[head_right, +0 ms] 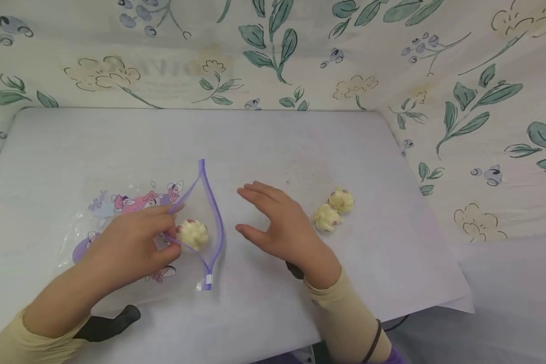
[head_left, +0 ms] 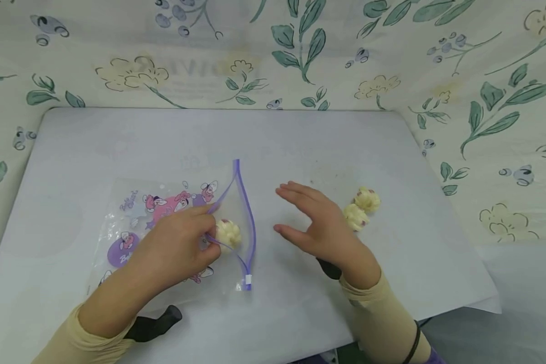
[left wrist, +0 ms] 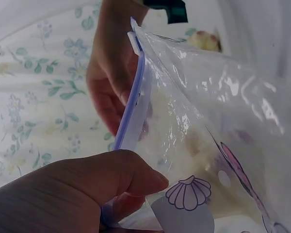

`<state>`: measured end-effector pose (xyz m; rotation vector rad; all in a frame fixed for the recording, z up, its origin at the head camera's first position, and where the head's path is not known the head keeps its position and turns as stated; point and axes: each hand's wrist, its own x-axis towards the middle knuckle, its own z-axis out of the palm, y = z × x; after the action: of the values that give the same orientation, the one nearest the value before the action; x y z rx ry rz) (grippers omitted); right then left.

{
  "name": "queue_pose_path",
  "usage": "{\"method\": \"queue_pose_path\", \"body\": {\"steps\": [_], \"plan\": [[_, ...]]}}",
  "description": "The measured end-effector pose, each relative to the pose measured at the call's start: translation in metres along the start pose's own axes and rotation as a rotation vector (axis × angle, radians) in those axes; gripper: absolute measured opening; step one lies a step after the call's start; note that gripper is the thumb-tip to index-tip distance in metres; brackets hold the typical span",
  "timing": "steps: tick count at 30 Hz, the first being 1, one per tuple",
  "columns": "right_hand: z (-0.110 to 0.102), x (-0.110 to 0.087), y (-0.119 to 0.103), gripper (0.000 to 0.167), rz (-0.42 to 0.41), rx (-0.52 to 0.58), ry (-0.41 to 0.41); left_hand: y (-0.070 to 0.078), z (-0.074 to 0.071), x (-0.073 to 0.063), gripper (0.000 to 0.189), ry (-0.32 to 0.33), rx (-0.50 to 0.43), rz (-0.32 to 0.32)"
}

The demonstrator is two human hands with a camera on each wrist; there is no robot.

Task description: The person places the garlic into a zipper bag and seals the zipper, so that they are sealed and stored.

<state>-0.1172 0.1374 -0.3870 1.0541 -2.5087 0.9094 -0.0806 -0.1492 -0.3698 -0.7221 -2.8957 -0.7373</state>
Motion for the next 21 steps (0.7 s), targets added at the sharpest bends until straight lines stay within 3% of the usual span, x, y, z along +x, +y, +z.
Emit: {"method": "queue_pose_path", "body": {"steps": [4,9,16,21], "plan": [[-0.021,-0.023,0.026,0.065,0.15,-0.029,0.115,0.001,-0.004,0.002,0.016,-0.013,-0.01,-0.031],[-0.046,-0.052,0.062,0.069,0.394,-0.112,0.225,-0.003,-0.009,0.002,0.016,0.043,0.014,-0.03],[-0.072,-0.084,0.094,0.066,0.652,-0.152,0.318,-0.003,-0.008,0.004,0.019,0.107,0.008,-0.002],[-0.076,-0.097,0.111,0.063,0.782,-0.161,0.311,-0.003,-0.006,0.009,0.025,0.183,-0.043,0.046]]}}
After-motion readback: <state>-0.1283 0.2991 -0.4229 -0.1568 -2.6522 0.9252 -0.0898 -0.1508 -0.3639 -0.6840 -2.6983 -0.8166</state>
